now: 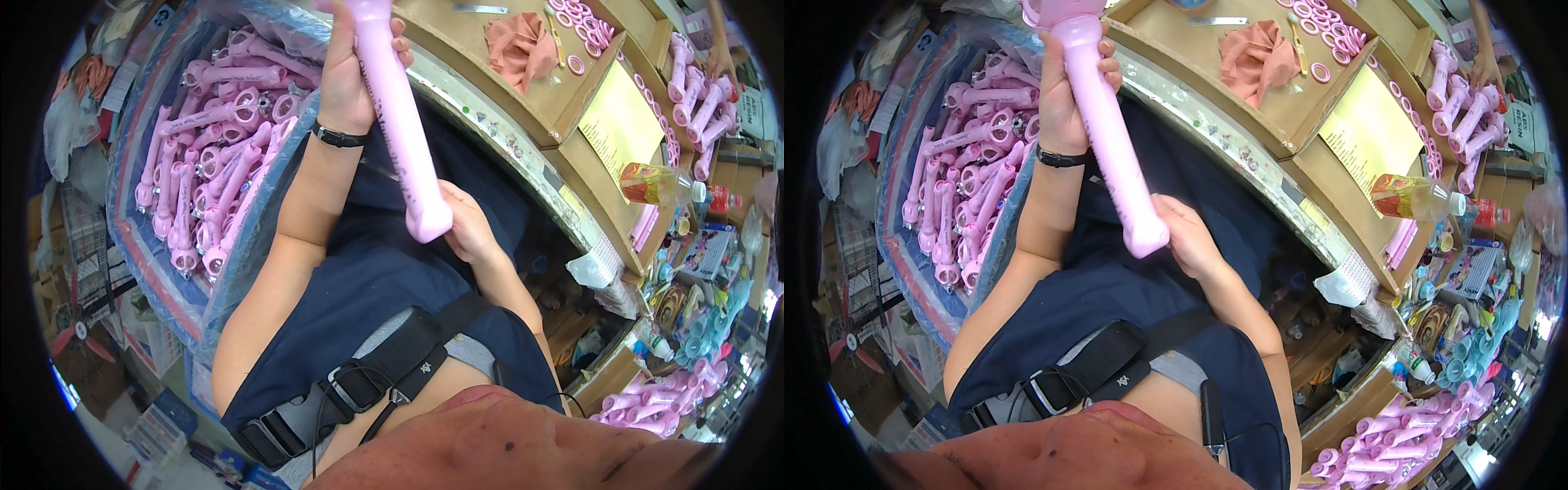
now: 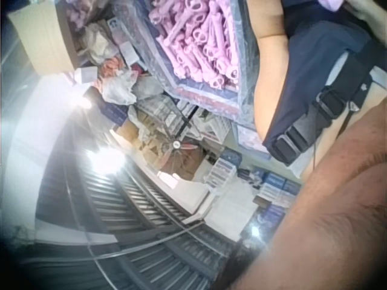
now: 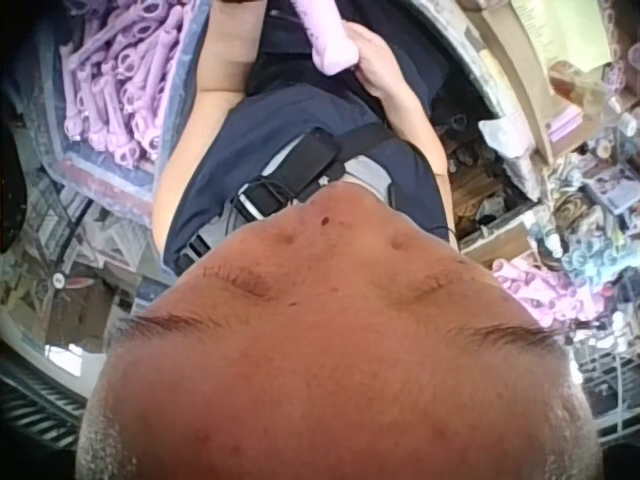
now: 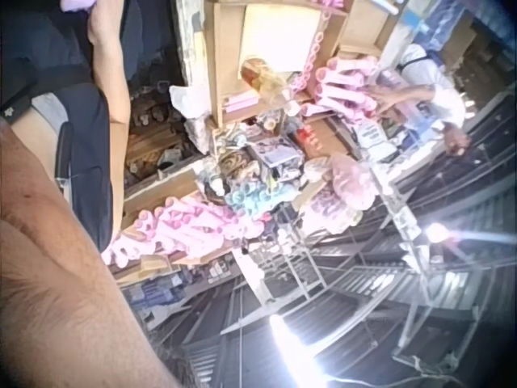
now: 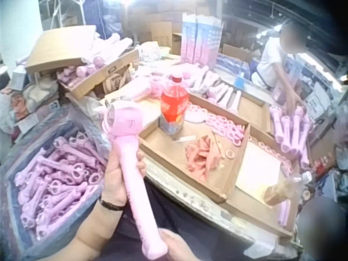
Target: The person assembles pink plastic toy wands by attaching a clear dome and a silver crown piece to the handle. They wipe the wand with a cloth, press the dome into place, and use a small tool to adjust the crown. The finished wands are placed on the workbench.
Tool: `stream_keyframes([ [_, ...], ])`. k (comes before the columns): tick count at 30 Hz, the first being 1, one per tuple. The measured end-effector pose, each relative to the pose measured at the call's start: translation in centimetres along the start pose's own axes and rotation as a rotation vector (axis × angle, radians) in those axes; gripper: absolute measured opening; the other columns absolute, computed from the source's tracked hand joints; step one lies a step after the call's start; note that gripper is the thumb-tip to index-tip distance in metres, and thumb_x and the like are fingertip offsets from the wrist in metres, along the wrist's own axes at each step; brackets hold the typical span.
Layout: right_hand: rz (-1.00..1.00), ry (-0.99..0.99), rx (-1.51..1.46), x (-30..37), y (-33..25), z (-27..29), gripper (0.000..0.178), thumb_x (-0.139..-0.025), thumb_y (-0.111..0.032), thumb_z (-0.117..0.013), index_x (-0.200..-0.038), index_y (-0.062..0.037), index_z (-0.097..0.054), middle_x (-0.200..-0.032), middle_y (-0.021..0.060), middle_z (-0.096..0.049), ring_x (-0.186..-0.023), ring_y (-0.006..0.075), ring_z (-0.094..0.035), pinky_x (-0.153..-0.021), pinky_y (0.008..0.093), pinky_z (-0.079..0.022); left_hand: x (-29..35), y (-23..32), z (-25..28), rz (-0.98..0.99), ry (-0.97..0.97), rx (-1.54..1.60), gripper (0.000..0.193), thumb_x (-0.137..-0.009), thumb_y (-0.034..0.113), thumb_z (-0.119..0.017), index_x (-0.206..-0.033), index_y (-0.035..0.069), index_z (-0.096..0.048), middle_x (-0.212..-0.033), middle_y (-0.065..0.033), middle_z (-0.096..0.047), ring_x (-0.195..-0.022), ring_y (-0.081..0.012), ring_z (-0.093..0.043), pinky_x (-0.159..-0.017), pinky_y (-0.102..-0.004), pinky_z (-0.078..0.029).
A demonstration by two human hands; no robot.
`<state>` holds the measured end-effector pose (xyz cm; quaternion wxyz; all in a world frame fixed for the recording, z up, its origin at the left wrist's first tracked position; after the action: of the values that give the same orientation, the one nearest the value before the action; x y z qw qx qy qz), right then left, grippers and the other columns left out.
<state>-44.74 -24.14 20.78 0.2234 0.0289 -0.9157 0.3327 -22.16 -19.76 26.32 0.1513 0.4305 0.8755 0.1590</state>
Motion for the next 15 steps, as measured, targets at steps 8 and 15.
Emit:
stream_keyframes([
  [8, 0.184, 0.017, 0.143, 0.6, -0.1, -0.2, 0.046, -0.094, -0.029, -0.053, -0.127, 0.0019, -0.043, -0.11, 0.0146, -0.058, -0.097, 0.0223, -0.061, -0.08, 0.0311, -0.053, 1.3, -0.2, -0.6, -0.348, 0.336, -0.58, 0.032, -0.087, 0.017, -0.064, -0.109, 0.0, -0.048, -0.101, -0.0128, -0.061, -0.081, -0.0158, -0.062, -0.072, -0.0293, -0.054],
  [15, -0.035, -0.187, -0.299, 1.4, 0.6, 0.2, 0.046, -0.094, -0.025, -0.052, -0.129, 0.0019, -0.039, -0.109, 0.0158, -0.058, -0.093, 0.0249, -0.064, -0.08, 0.0343, -0.054, 1.9, -1.0, -0.1, -0.145, 0.264, -0.495, 0.04, -0.089, 0.019, -0.063, -0.119, -0.002, -0.047, -0.105, -0.0129, -0.061, -0.082, -0.0142, -0.059, -0.075, -0.0311, -0.054],
])
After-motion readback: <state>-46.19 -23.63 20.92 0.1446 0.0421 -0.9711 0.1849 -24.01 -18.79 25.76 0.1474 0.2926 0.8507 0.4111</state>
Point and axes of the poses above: each hand's wrist, its own x-axis away from the middle knuckle, its own z-axis out of the back of the hand, y = z × x, the point moved 1 cm from there along -x, towards the middle knuckle
